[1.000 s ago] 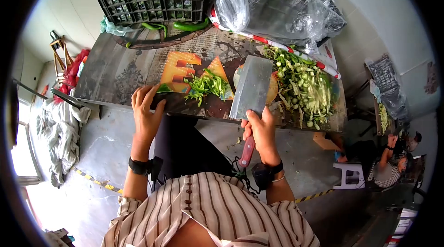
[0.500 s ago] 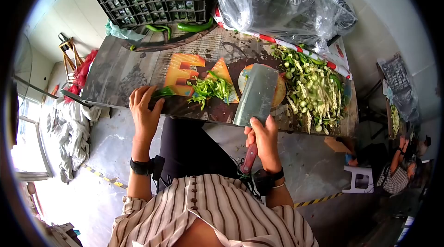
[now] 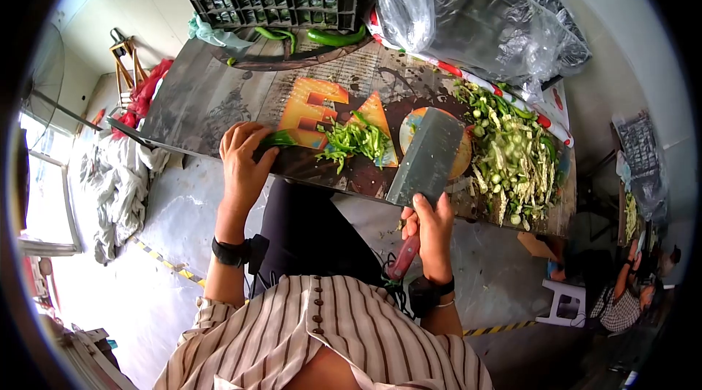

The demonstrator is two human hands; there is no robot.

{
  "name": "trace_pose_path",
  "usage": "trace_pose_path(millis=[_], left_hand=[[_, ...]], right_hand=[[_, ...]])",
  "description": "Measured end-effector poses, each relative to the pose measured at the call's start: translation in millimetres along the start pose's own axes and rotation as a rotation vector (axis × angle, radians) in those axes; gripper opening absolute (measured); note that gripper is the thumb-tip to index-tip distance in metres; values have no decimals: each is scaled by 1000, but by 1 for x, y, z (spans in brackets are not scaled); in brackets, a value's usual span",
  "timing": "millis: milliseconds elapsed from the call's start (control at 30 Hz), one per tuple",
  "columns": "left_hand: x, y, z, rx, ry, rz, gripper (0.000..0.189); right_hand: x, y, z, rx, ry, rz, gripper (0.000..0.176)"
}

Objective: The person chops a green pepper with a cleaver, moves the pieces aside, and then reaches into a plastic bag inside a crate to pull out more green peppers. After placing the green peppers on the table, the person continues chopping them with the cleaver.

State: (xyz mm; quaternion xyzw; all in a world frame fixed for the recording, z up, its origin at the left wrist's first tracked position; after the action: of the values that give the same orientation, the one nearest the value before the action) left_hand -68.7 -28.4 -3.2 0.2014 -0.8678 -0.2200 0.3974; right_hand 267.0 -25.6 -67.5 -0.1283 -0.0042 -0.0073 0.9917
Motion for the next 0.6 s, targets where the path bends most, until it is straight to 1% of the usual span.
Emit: trace_pose_path(millis=[133,233,300,433,500,533,600], left_hand=[[-1,0,5,3,-16,-27,32],[-1,-3,4,13,-43,-24,37],[7,-4,8,103,-131,-83,44],[20,-10,15,138,-162,-135,49],[23,-10,12,77,-145,-120,45],[23,-10,15,83,-147,-131,45],[18,-8,11,-30,-156,-118,40]], right_hand=[[-1,-1,3,-13,-6,3,15],[-4,-3,5,-15,-44,14,13],[-3,-5,6,-32,-31,-31,12],[-3,-6,5,-51,-50,-42,12],[-3,-7,8,-50,-74,-64,13],[-3,-7,11,-45,-83,-58,13],[-7,-7,21,-14,-126,-27,13]])
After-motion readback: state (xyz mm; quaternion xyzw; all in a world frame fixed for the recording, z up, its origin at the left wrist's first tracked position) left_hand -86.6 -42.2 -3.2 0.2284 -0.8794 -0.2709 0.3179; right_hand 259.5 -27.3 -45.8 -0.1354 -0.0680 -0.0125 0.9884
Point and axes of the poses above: each hand's wrist, its own y-axis towards the middle knuckle, its own x-axis out of the back of the hand, z = x × y, the point moved 8 cm from there along y, towards the middle knuckle, and after that the axes turned 11 degrees about -y, right-handed, at the moved point
